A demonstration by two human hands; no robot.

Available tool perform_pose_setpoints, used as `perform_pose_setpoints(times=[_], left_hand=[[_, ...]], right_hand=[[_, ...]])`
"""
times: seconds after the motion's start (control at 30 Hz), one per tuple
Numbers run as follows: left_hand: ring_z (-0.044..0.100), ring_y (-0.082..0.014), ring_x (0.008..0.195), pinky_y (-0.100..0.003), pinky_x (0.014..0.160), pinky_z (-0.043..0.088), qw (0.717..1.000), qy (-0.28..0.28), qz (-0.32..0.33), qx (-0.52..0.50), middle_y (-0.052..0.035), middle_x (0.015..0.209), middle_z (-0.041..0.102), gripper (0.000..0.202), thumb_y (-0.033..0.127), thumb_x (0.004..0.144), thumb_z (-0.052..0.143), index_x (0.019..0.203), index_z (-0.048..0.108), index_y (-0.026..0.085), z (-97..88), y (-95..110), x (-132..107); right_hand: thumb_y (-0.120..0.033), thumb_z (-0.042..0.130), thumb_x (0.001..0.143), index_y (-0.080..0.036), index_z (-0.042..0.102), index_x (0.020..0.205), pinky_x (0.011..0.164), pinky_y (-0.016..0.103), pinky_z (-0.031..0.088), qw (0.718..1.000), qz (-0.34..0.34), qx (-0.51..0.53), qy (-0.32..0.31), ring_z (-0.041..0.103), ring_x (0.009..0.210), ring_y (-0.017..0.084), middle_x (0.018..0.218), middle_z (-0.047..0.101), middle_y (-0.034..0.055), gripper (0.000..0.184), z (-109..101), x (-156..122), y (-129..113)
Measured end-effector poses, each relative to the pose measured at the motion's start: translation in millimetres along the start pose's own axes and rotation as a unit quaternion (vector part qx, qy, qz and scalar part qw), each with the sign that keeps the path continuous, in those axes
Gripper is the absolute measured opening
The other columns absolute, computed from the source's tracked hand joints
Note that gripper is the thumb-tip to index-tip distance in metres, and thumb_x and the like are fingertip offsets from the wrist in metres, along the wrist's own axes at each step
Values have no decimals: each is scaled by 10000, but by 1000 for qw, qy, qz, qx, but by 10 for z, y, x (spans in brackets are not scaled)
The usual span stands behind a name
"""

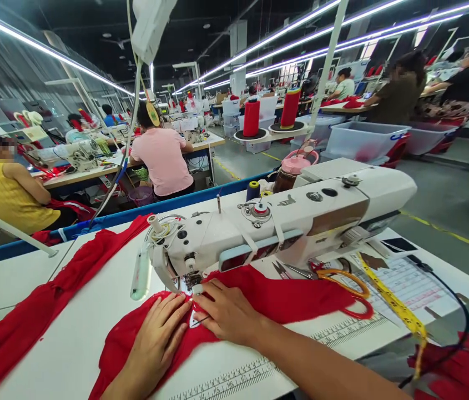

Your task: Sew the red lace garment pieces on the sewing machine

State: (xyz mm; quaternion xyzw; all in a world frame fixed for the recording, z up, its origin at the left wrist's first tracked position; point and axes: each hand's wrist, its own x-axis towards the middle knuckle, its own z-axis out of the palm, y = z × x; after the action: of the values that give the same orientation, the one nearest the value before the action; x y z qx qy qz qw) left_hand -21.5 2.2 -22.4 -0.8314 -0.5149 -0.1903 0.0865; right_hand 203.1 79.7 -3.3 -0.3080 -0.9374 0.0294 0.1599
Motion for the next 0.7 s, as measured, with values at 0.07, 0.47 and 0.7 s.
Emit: perform_pose_setpoints(times=[0.07,0.47,0.7], left_hand=[[575,-252,1284,-511,1057,504,999,-26,-11,-20,-64,1355,642,377,258,990,499,1361,568,252,-59,-3,34],[637,-187,706,-296,676,509,998,-17,-55,0,3,762,659,60,208,890,604,849,644,224,-303,-157,432],[632,-179,784,-528,1068,378,984,157,68,40,-47,804,679,303,34,938,422,982,695,159,-366,492,-429]], right_hand=[[-245,501,1013,-187,606,1267,734,300,555,1000,25,-14,14,561,1143,253,1189,632,131,280,-6,18,55],[-78,559,904,-174,634,1007,634,261,494,997,0,-70,22,608,960,232,1045,646,91,159,-167,-3,101],[-77,461,961,-124,639,1127,609,267,458,971,-201,-81,105,624,892,211,953,674,104,248,-349,-756,-254]])
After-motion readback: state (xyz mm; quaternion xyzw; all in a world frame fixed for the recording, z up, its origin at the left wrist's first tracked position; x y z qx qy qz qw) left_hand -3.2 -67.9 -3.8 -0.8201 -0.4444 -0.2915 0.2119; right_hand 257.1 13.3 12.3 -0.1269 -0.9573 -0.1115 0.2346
